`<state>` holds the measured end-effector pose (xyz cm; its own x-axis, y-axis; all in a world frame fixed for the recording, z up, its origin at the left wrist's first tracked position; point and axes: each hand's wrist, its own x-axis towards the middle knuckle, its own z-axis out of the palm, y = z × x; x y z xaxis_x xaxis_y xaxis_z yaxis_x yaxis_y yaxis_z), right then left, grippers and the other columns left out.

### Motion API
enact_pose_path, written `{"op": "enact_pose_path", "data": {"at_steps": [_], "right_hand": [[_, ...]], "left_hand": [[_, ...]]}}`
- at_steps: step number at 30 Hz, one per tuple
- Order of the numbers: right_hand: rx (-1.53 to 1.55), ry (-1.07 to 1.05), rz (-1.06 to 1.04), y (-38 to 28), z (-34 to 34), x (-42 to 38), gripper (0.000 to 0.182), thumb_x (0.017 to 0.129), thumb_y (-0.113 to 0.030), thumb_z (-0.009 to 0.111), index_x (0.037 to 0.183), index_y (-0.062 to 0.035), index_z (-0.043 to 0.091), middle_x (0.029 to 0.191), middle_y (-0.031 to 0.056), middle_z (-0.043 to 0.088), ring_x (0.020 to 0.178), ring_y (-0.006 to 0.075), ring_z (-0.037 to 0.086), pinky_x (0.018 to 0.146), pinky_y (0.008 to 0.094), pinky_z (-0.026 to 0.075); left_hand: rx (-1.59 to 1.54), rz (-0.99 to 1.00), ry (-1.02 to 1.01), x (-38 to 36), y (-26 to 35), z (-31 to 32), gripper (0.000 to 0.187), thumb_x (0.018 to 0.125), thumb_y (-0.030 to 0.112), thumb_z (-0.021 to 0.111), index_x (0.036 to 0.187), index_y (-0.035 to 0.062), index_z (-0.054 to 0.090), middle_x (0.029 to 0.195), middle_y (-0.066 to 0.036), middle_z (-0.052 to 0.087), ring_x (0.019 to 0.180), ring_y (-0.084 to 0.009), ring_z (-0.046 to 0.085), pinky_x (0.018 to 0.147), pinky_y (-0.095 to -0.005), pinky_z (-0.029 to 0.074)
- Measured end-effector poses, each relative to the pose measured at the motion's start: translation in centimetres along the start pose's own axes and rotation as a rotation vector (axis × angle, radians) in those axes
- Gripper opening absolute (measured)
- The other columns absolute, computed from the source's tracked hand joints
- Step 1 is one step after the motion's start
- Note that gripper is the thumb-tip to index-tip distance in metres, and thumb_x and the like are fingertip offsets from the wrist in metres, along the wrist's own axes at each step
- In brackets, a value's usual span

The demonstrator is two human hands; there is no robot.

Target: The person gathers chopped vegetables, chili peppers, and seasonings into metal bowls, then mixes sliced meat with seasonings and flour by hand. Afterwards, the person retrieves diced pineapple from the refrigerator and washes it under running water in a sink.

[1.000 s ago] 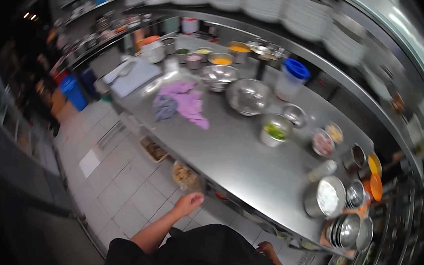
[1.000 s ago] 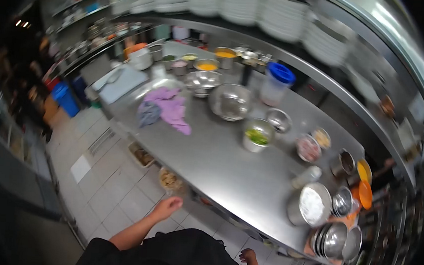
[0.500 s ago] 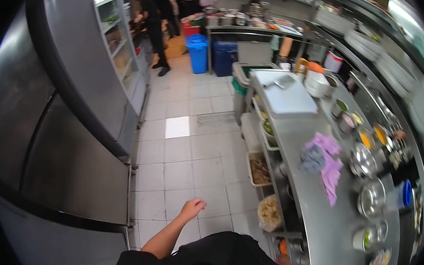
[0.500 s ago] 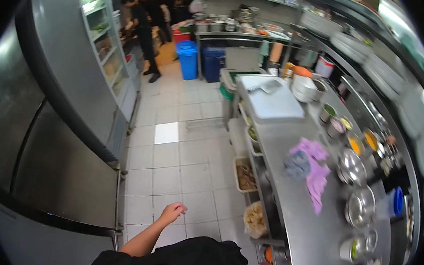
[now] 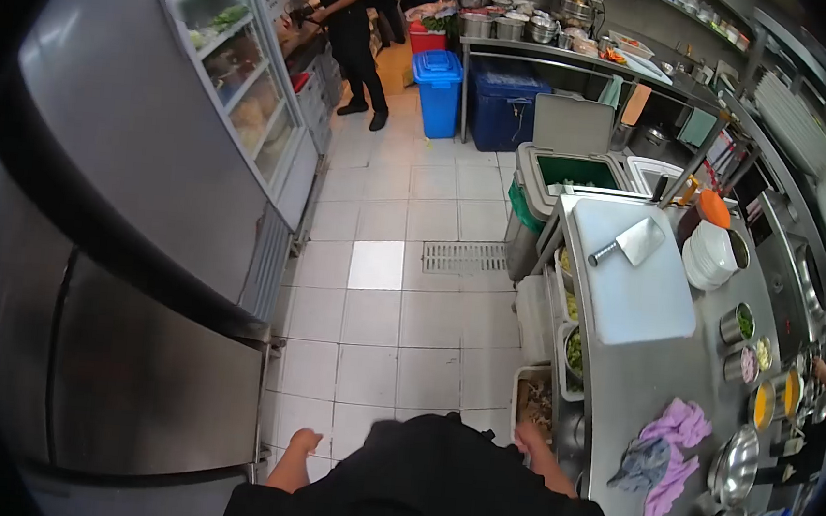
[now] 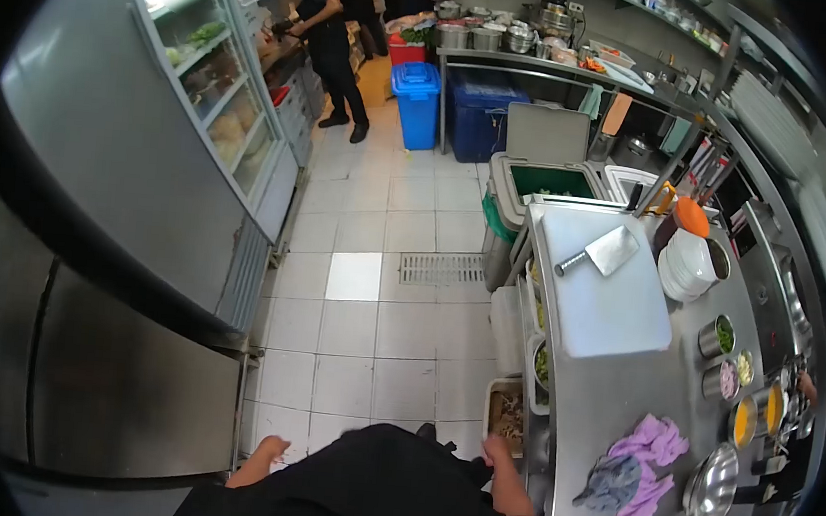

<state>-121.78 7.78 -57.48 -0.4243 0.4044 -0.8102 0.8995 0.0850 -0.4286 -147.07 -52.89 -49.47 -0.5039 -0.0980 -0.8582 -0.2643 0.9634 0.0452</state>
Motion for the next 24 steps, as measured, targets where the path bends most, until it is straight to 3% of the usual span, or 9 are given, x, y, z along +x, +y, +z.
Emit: {"op": "enact_pose_path", "data": {"at_steps": [6,9,12,15,17,19,20,22,24], "right_hand": [[0.059,0.029,-0.364,-27.8,-8.8,12.0,0.024,0.089,-0.024,0.055,0.085,-0.003,0.063,0.065,0.0085,0.062,0.051,0.0188,0.058,0.045,0.033,0.045],[0.146,0.091,-0.383,-38.8,-12.1,12.2,0.026,0.091,-0.028,0.055,0.085,-0.0042,0.063,0.066,0.0068,0.062,0.054,0.0172,0.06,0.048,0.0318,0.047],[-0.043,0.03,-0.277,-39.7,-13.3,21.2,0.026,0.092,-0.029,0.055,0.085,-0.0053,0.063,0.068,0.0057,0.063,0.055,0.0167,0.061,0.049,0.0315,0.049],[0.068,0.015,-0.169,-43.9,-14.7,21.4,0.023,0.092,-0.026,0.054,0.085,-0.0064,0.063,0.069,0.0049,0.063,0.056,0.0162,0.061,0.049,0.0317,0.051],[0.201,0.012,-0.111,-47.4,-15.9,20.8,0.022,0.092,-0.025,0.054,0.086,-0.0065,0.063,0.07,0.0046,0.063,0.057,0.0161,0.061,0.049,0.0318,0.051],[0.377,0.067,-0.101,-50.1,-17.1,22.8,0.023,0.093,-0.027,0.055,0.088,-0.006,0.063,0.074,0.0046,0.064,0.061,0.0151,0.063,0.051,0.0317,0.052],[0.39,0.07,-0.104,-52.4,-18.1,23.3,0.023,0.093,-0.027,0.055,0.088,-0.006,0.063,0.074,0.0046,0.064,0.061,0.0151,0.063,0.051,0.0317,0.052],[0.476,0.136,-0.126,-57.6,-20.5,24.5,0.027,0.095,-0.03,0.055,0.09,-0.0054,0.062,0.076,0.004,0.065,0.063,0.0139,0.063,0.054,0.0308,0.053],[0.524,0.157,-0.224,-62.8,-22.9,28.0,0.028,0.096,-0.032,0.055,0.091,-0.0055,0.063,0.076,0.0039,0.065,0.063,0.0136,0.062,0.054,0.03,0.052]], "left_hand": [[0.327,0.42,-0.096,3.0,5.4,-1.2,0.053,0.079,0.035,0.072,0.115,-0.0032,0.064,0.099,-0.017,0.071,0.081,-0.0317,0.07,0.075,-0.0445,0.056],[0.024,0.294,-0.205,8.8,9.2,-4.2,0.054,0.077,0.034,0.075,0.115,-0.0022,0.064,0.1,-0.017,0.071,0.082,-0.0321,0.07,0.076,-0.0445,0.056],[-0.03,0.447,-0.21,15.9,18.3,-12.7,0.054,0.075,0.033,0.077,0.115,-0.0012,0.065,0.101,-0.017,0.071,0.082,-0.0325,0.07,0.076,-0.0445,0.056],[-0.272,1.125,-0.081,23.0,30.3,-25.3,0.055,0.073,0.032,0.079,0.116,-0.0003,0.065,0.102,-0.017,0.071,0.082,-0.0329,0.07,0.076,-0.0444,0.056],[0.523,0.671,-0.113,32.9,39.5,-33.7,0.039,0.089,0.038,0.061,0.101,0.0017,0.07,0.099,-0.02,0.07,0.087,-0.0362,0.069,0.08,-0.0469,0.055],[0.31,0.445,0.075,36.7,48.0,-43.6,0.05,0.092,0.049,0.049,0.102,0.0043,0.07,0.106,-0.022,0.068,0.104,-0.0386,0.063,0.094,-0.0485,0.048],[0.225,0.579,0.294,39.3,51.4,-48.0,0.04,0.091,0.04,0.056,0.087,0.002,0.068,0.067,-0.013,0.068,0.053,-0.0234,0.064,0.053,-0.0393,0.052],[-0.092,0.496,0.362,37.8,59.8,-56.8,0.039,0.09,0.04,0.056,0.095,0.0031,0.067,0.086,-0.016,0.071,0.085,-0.0321,0.068,0.078,-0.0441,0.052],[-0.194,0.551,0.421,37.3,66.9,-62.9,0.035,0.089,0.038,0.057,0.092,0.0036,0.066,0.081,-0.014,0.07,0.078,-0.0296,0.068,0.073,-0.0422,0.052]]}}
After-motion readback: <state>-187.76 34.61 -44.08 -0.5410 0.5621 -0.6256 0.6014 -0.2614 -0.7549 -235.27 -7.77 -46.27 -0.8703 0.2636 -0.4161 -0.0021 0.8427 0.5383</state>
